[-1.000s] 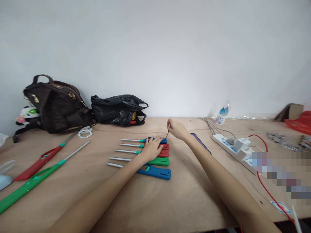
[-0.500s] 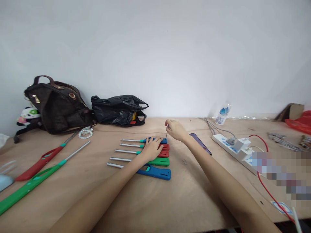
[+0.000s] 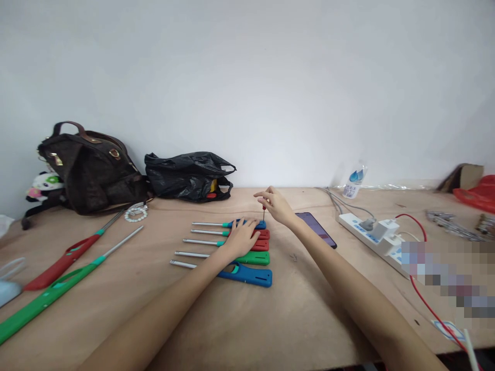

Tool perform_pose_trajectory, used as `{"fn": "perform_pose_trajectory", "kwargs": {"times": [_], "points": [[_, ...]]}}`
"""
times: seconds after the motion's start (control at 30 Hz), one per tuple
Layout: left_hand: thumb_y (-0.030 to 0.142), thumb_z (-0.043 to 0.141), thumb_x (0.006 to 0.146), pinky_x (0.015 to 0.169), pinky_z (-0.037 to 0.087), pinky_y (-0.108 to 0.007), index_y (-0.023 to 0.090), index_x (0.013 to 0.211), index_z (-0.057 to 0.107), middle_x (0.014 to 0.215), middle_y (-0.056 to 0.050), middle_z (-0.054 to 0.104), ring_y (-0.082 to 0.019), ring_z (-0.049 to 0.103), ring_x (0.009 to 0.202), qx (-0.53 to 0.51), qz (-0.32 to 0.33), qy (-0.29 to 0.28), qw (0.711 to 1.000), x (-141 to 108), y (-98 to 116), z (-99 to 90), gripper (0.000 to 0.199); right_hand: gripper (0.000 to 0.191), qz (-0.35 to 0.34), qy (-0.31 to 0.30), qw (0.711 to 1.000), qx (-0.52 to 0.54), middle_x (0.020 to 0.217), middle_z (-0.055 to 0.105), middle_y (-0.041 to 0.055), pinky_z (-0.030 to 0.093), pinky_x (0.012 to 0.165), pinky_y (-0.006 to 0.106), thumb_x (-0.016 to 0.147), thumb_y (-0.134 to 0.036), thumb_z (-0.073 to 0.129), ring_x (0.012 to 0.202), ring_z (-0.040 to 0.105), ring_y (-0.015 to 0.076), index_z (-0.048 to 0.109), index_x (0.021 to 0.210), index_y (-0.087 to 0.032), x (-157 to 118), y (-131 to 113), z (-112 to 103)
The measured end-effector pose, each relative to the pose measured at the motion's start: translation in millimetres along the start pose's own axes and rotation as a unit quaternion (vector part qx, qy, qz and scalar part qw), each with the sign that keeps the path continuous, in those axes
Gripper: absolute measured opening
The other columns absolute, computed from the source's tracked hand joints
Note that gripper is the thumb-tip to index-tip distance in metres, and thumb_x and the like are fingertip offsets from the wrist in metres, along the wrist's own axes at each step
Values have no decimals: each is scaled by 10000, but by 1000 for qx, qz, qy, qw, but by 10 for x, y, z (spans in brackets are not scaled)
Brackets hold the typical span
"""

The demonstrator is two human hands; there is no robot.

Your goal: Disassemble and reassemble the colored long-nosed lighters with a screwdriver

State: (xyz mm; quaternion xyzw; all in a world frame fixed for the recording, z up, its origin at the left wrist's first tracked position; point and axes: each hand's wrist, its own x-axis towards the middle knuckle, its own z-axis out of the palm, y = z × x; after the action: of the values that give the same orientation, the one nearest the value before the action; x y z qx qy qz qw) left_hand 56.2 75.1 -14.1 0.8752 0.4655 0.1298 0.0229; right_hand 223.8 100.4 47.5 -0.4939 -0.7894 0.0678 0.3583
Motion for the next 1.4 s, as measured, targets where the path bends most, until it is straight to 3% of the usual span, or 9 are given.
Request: {"fn": "perform_pose_trajectory", "kwargs": {"times": [0.2, 0.37, 0.57, 0.7, 0.87, 0.97, 1.1, 1.27, 1.4], "points": [[309, 388, 964, 1107, 240, -557, 227, 1359, 475, 1438, -57, 474, -317, 375, 1322, 2, 0, -1, 1000, -1, -11, 15, 413, 240, 68, 69, 952, 289, 795, 578, -12, 416, 512, 226, 760, -304, 647, 514, 510, 83, 566, 936, -162, 39, 97, 143], [315, 383, 970, 1112, 240, -547, 218, 1369, 467, 1439, -61, 473, -324, 371, 1326, 7, -2, -6, 1000, -7, -13, 18, 419, 300, 109, 53, 898, 423, 743, 620, -6, 330, 423, 207, 770, -468, 583, 431, 407, 55, 527, 832, -179, 40, 107, 192], [316, 387, 972, 1117, 222, -558, 231, 1377, 460, 1461, -48, 449, -327, 340, 1349, -2, -12, -14, 1000, -11, 3, -2, 421, 387, 108, 77, 881, 455, 658, 568, -48, 309, 432, 193, 701, -521, 667, 489, 434, 74, 454, 813, -218, 17, 137, 210], [314, 387, 970, 1121, 229, -542, 217, 1380, 462, 1463, -35, 449, -325, 349, 1340, -2, -13, -17, 1000, -15, 16, -23, 427, 420, 104, 77, 867, 482, 764, 627, 12, 264, 412, 217, 712, -583, 653, 440, 348, 48, 542, 801, -188, 20, 180, 213], [315, 378, 971, 1120, 221, -557, 207, 1381, 462, 1462, -46, 451, -331, 337, 1350, -1, -18, -21, 1000, -17, 27, -32, 432, 408, 112, 83, 850, 507, 642, 562, -34, 215, 412, 210, 720, -588, 674, 441, 345, 60, 526, 799, -216, 15, 192, 220], [318, 377, 972, 1119, 225, -554, 206, 1382, 463, 1459, -49, 454, -332, 347, 1343, 2, -15, -18, 1000, -13, 23, -24, 433, 414, 105, 79, 853, 505, 701, 608, -19, 214, 410, 206, 683, -557, 726, 456, 363, 57, 523, 791, -213, 17, 197, 221], [317, 382, 971, 1116, 235, -547, 211, 1387, 455, 1473, -44, 436, -337, 338, 1353, 0, -18, -20, 1000, -6, 13, -10, 437, 471, 107, 77, 852, 507, 650, 560, -22, 207, 394, 218, 745, -659, 603, 422, 328, 49, 555, 767, -191, 29, 218, 221], [319, 383, 968, 1116, 237, -548, 222, 1377, 465, 1460, -39, 453, -331, 351, 1342, 1, -10, -8, 1000, -1, -6, 9, 428, 427, 100, 78, 862, 491, 624, 576, -22, 186, 392, 213, 717, -598, 685, 425, 343, 55, 530, 760, -203, 33, 226, 200], [321, 381, 968, 1119, 226, -557, 215, 1378, 465, 1451, -51, 463, -330, 351, 1342, 2, -11, -11, 1000, -2, -10, 13, 432, 477, 102, 81, 867, 481, 623, 557, -5, 165, 383, 228, 761, -663, 589, 410, 327, 55, 571, 741, -186, 45, 219, 198]]}}
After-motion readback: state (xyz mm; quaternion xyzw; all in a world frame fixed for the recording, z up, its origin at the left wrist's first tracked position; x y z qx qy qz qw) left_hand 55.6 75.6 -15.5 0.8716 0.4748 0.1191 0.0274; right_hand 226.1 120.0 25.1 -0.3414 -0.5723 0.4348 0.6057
